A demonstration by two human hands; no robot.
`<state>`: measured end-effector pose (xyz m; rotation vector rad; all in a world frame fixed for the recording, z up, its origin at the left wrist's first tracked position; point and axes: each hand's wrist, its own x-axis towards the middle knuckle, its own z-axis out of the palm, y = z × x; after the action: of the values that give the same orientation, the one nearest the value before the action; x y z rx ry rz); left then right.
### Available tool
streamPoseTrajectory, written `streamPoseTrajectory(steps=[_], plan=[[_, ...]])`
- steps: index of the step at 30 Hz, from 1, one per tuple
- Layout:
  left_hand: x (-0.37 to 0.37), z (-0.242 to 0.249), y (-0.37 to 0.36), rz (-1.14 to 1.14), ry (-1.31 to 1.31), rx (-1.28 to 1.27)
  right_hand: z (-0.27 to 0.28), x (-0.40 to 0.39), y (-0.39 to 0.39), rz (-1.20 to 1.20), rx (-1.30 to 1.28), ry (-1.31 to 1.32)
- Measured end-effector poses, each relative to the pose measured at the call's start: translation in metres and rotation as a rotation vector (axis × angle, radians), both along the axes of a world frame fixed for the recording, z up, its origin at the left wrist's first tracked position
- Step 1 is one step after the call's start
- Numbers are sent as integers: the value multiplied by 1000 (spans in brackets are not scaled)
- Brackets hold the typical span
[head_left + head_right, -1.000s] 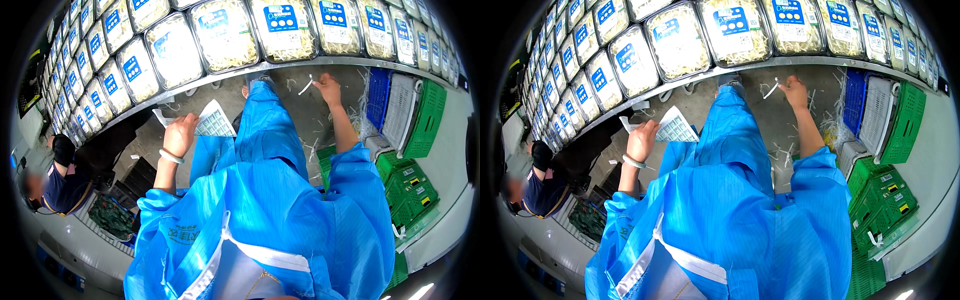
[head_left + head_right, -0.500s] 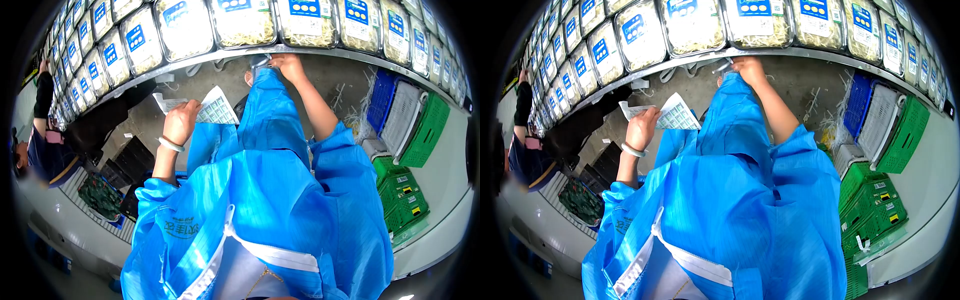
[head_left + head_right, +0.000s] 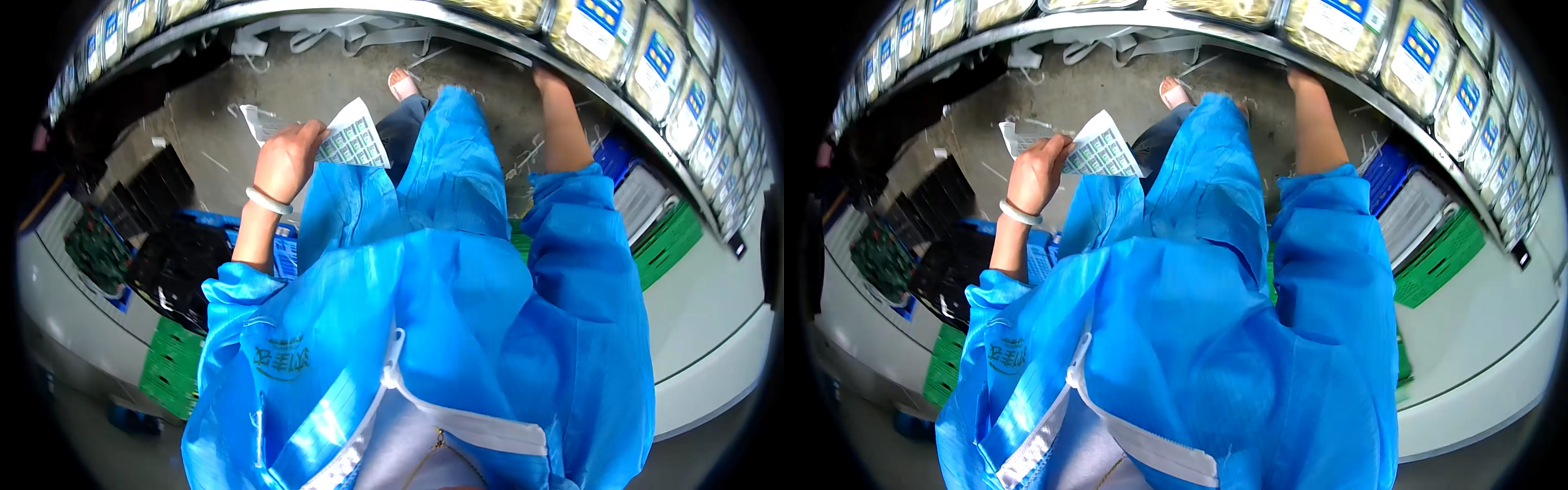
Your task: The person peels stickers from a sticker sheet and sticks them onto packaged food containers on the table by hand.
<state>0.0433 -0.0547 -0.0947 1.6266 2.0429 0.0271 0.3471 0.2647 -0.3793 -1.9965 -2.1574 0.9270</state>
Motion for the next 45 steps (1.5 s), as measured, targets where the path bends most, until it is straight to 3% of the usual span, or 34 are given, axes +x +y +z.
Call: streamPoseTrajectory(steps=[7,11,13,15,18,24,31,37,45], plan=[[6,-49,-17,252,-20,31,-34,-3,28,77,-102,27],[21,-56,-14,278,-84,-6,-25,17,22,-175,-654,490],[25,-59,-9,277,-129,44,-1,20,24,-269,-1109,750],[31,-51,-8,295,-139,88,74,-9,-1,-140,-1133,1048],[30,-20,-11,307,-93,137,143,-39,-43,-105,-1246,1225],[35,51,-1,267,-133,333,293,-54,-94,37,-1291,1228],[34,125,14,189,-138,546,413,-57,-128,23,-1128,1213],[31,157,36,122,-130,664,474,-48,-137,-53,-974,1197],[-2,181,51,45,-124,705,501,-64,-140,-34,-924,1296]])
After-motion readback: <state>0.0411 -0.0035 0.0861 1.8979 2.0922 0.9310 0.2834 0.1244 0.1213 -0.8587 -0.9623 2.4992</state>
